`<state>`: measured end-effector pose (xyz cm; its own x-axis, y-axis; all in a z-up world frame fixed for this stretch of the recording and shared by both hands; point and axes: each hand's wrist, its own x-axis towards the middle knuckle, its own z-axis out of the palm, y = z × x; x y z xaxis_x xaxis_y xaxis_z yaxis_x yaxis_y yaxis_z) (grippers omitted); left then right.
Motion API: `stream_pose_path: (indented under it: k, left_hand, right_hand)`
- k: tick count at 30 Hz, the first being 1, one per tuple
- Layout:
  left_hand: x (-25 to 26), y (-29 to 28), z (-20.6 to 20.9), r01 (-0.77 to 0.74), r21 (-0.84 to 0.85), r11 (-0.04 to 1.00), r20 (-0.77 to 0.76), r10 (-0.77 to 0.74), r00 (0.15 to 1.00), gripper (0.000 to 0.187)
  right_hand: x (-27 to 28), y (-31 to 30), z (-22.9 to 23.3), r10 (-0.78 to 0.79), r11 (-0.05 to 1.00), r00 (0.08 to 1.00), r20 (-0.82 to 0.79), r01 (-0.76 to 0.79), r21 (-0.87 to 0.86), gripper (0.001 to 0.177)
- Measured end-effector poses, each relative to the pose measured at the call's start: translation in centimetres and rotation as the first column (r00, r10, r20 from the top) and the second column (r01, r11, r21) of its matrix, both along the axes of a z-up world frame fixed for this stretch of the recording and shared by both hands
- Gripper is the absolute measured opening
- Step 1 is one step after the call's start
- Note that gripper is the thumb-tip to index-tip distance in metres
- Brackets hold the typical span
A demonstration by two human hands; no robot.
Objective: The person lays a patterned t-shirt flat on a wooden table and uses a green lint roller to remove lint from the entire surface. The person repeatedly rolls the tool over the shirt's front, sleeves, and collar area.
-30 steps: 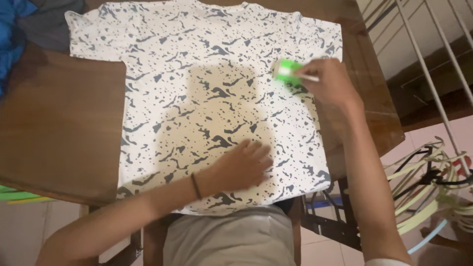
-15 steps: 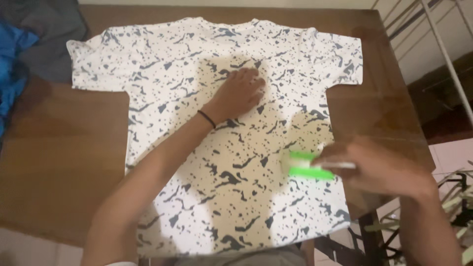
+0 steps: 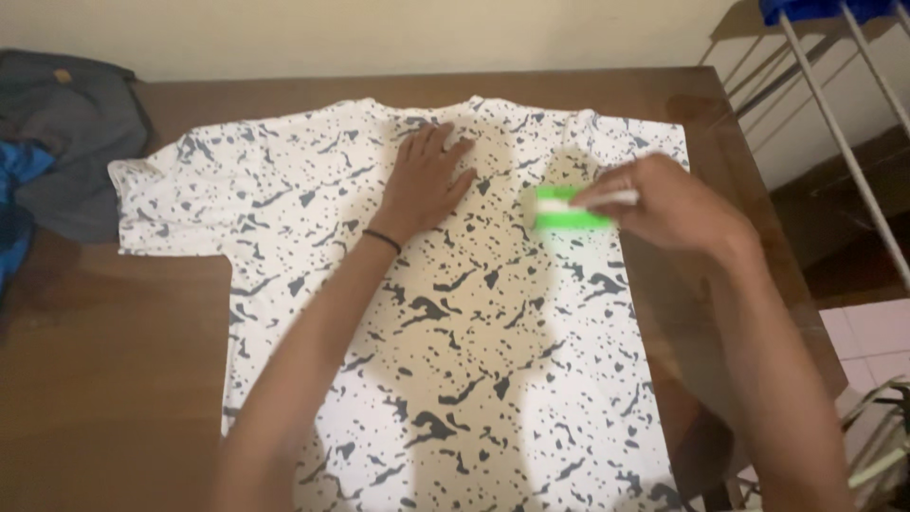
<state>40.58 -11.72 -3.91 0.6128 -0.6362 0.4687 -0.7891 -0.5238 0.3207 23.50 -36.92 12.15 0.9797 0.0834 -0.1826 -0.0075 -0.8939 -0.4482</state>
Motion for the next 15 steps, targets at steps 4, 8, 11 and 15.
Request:
stream_pose_path:
  k: [4,8,11,15]
  left_hand:
    - [-0.5,0.1,0.4,-0.03,0.005,1.0,-0.026,0.03,0.999,0.047]
    - [-0.5,0.0,0.5,-0.045,0.021,0.999,-0.035,0.046,0.998,0.047]
    - [-0.6,0.1,0.3,-0.04,0.002,0.999,-0.018,0.04,0.999,0.048]
    - [-0.5,0.1,0.5,-0.046,0.005,0.999,0.008,0.046,0.999,0.048]
  right_hand:
    - [6.2,-1.4,-1.8,-0.01,1.0,0.977,0.211,0.007,0.014,0.025]
    - [9.4,-2.0,-3.7,0.003,1.0,0.922,0.388,0.003,-0.013,0.029]
    - [8.7,-0.8,-4.6,0.035,0.999,0.855,0.517,-0.049,0.013,0.042]
    - [5.4,1.4,-2.0,-0.027,0.995,0.889,0.457,0.065,-0.069,0.029]
